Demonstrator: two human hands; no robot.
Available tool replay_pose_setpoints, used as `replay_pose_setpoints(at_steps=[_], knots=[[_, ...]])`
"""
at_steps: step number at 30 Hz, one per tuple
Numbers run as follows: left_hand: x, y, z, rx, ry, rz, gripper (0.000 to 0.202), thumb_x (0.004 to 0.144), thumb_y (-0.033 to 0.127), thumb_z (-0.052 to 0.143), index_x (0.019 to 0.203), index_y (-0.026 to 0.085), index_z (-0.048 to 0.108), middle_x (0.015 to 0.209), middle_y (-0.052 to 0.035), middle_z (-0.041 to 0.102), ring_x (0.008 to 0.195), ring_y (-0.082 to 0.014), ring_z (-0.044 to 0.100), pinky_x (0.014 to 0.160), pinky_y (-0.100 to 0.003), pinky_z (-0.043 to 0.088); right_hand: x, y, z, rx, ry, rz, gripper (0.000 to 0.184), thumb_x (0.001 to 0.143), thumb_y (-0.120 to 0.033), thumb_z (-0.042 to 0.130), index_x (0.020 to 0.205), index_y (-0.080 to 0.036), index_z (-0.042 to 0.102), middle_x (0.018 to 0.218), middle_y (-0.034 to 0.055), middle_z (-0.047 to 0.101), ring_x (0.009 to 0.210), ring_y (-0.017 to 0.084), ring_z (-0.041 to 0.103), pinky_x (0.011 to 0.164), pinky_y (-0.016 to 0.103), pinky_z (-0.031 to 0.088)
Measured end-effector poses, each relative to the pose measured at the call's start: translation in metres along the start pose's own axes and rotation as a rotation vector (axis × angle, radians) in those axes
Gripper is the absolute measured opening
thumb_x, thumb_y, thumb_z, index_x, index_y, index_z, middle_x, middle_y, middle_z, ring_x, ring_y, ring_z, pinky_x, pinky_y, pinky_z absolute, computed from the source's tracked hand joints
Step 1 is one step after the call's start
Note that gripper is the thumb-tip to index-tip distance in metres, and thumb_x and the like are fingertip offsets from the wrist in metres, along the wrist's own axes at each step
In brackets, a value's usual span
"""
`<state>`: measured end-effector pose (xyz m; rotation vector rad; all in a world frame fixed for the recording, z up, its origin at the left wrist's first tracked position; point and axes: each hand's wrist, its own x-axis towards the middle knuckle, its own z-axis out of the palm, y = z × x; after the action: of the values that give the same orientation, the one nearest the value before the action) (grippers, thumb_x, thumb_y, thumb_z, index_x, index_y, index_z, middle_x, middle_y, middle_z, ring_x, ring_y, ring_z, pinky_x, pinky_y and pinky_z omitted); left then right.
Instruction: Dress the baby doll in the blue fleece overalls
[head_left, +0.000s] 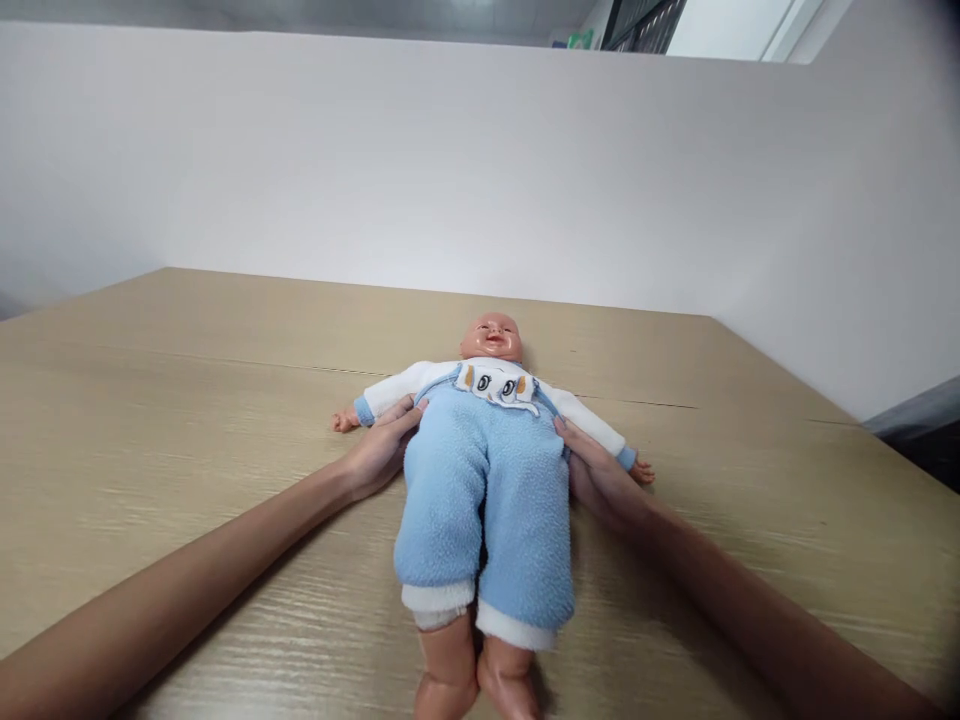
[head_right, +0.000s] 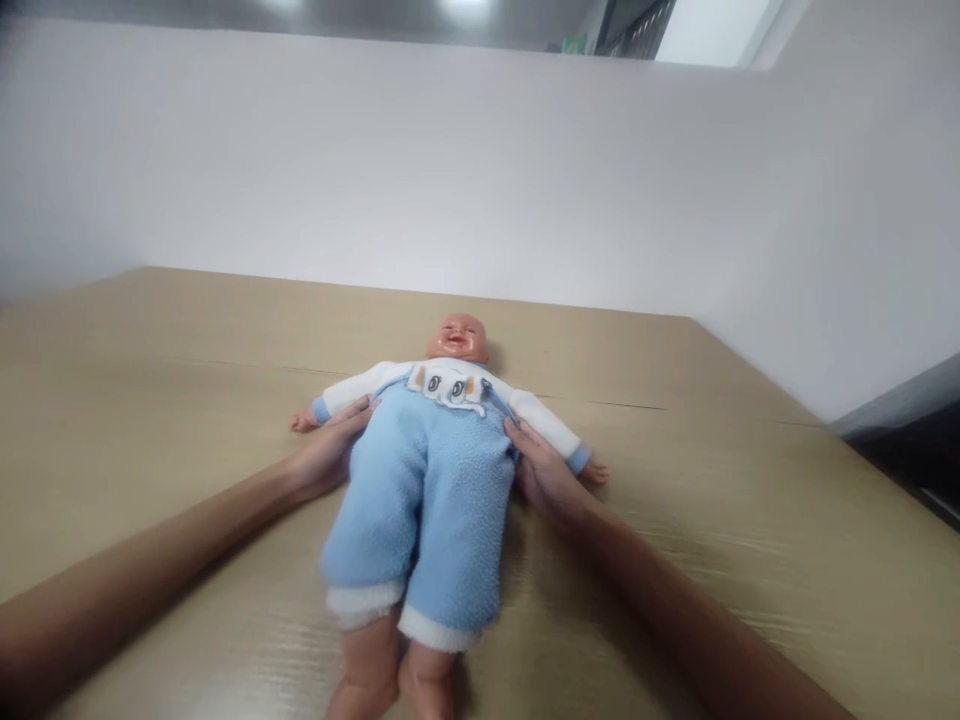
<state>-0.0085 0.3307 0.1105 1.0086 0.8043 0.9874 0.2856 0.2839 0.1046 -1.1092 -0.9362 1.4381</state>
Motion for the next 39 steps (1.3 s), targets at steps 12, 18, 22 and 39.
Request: replay_pose_setpoints(at_steps=[12,18,22,39], knots=[[0.014,0.018,-0.020,0.483,-0.166,0.123,0.040,0.094,0.060,0.071,0.101,0.021,0.068,0.099,-0.0024,0.068,0.099,-0.0237,0.060,0.095,-0.036,0.047,0.012,-0.001,-0.013,-0.345,-0.007,-0.246,0.041,0.093,-0.067,0.072,0.105,-0.029,0.065,0.092,-0.0004,0.070,0.095,0.024,0.066,0.091,0.034,0.055],[0.012,0.026,-0.042,0.920,-0.170,0.276,0.041,0.098,0.059,0.058,0.109,0.021,0.068,0.120,-0.0094,0.070,0.120,-0.0345,0.058,0.110,-0.044,0.042,0.000,-0.032,-0.038,-0.684,-0.277,-0.203,0.035,0.094,-0.060,0.074,0.104,-0.027,0.076,0.109,0.0050,0.076,0.110,0.033,0.067,0.108,0.047,0.052],[0.009,0.026,-0.046,0.933,-0.241,0.307,0.041,0.096,0.056,0.063,0.118,0.021,0.065,0.129,-0.0115,0.068,0.130,-0.0370,0.056,0.118,-0.044,0.037,-0.005,-0.039,-0.051,-0.929,-0.417,-0.284,0.041,0.088,-0.048,0.085,0.121,-0.026,0.079,0.142,0.0087,0.070,0.137,0.042,0.057,0.128,0.062,0.034],[-0.010,-0.008,0.019,-0.163,0.141,-0.071,0.038,0.071,0.035,0.092,0.098,0.018,0.073,0.094,-0.0040,0.074,0.086,-0.0223,0.064,0.078,-0.031,0.051,-0.019,-0.002,0.006,0.090,-0.086,0.064,0.035,0.083,-0.044,0.069,0.114,-0.029,0.065,0.106,0.0049,0.079,0.113,0.033,0.073,0.094,0.046,0.060]])
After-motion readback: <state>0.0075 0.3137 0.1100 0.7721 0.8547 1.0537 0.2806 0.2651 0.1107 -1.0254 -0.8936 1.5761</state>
